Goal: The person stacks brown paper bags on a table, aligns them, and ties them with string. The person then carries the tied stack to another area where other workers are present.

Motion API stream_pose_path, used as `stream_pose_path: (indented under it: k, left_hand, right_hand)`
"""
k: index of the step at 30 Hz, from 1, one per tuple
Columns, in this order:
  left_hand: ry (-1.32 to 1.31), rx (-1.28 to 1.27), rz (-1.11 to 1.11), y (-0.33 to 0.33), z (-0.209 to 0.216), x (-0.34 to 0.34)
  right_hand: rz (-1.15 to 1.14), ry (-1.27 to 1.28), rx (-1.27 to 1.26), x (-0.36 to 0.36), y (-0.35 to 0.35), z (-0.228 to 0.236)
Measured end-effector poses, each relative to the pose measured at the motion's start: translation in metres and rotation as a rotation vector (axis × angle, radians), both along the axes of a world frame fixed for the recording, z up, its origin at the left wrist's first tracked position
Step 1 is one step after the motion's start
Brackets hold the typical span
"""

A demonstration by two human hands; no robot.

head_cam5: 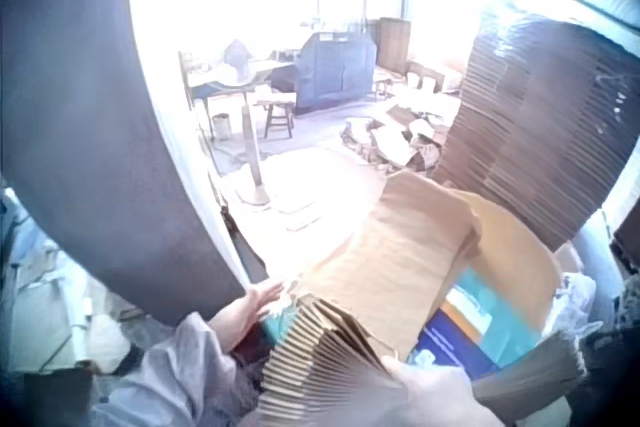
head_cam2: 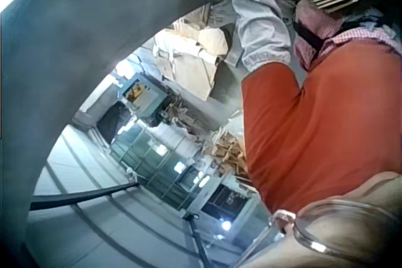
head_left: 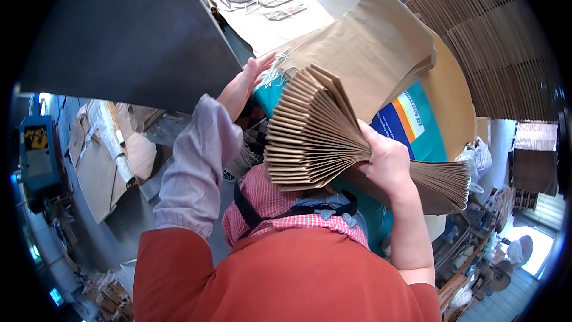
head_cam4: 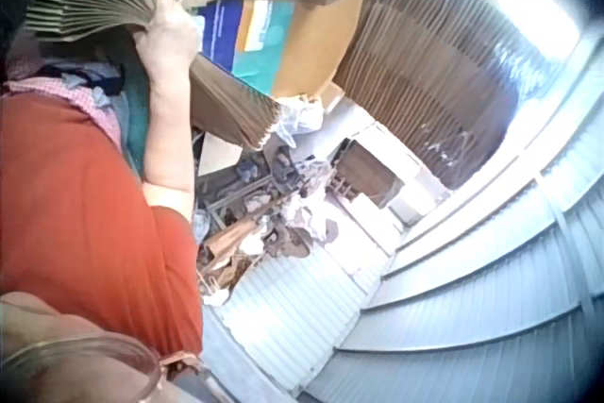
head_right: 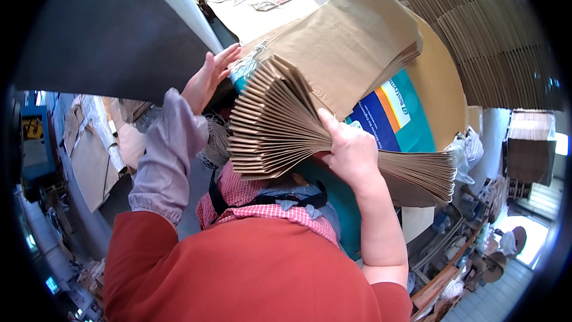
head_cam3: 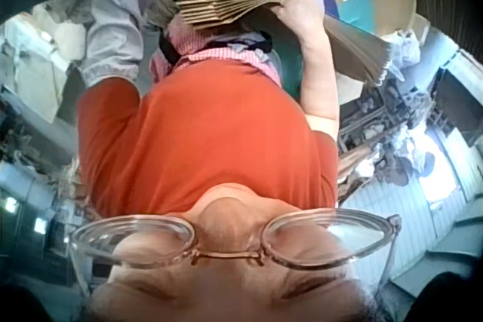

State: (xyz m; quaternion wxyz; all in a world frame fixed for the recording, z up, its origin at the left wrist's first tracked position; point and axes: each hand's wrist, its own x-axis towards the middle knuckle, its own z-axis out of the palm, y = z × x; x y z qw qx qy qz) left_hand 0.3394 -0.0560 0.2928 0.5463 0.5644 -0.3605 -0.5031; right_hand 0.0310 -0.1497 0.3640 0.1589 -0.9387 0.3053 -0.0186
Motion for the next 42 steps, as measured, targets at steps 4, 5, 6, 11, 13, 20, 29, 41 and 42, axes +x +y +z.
stream_pose_path:
  k: [4, 5, 6, 11, 13, 20, 29, 41, 42]
  left_hand:
    - [-0.099, -0.05, 0.132, 0.046, -0.004, -0.022]
    - [-0.165, -0.097, 0.191, 0.054, -0.01, -0.025]
    - [-0.128, -0.113, 0.214, 0.059, -0.014, -0.028]
    - [0.13, -0.059, 0.217, 0.044, -0.067, -0.031]
    - [0.189, -0.03, -0.037, 0.028, -0.076, -0.046]
    - [0.077, 0.039, 0.308, 0.051, -0.059, -0.037]
    - [-0.412, -0.358, 0.465, 0.13, -0.024, -0.087]
    - [0.052, -0.3, 0.122, 0.101, -0.098, -0.109]
    - [-0.048, -0.303, 0.08, 0.101, -0.103, -0.107]
  right_hand:
    - [-0.007, 0.013, 0.022, 0.001, -0.002, -0.003]
    - [-0.013, 0.034, 0.022, 0.002, -0.001, -0.003]
    - [-0.021, 0.056, 0.022, 0.004, 0.0, -0.002]
    - [-0.046, 0.041, 0.026, 0.01, 0.01, 0.001]
    - [-0.052, 0.024, 0.041, 0.01, 0.011, 0.0]
    - [-0.067, 0.052, 0.016, 0.011, 0.014, 0.002]
    - [-0.127, 0.077, -0.003, 0.013, 0.018, -0.001]
    - [-0.097, 0.02, 0.07, 0.013, 0.028, 0.001]
    - [-0.101, 0.037, 0.065, 0.014, 0.029, 0.002]
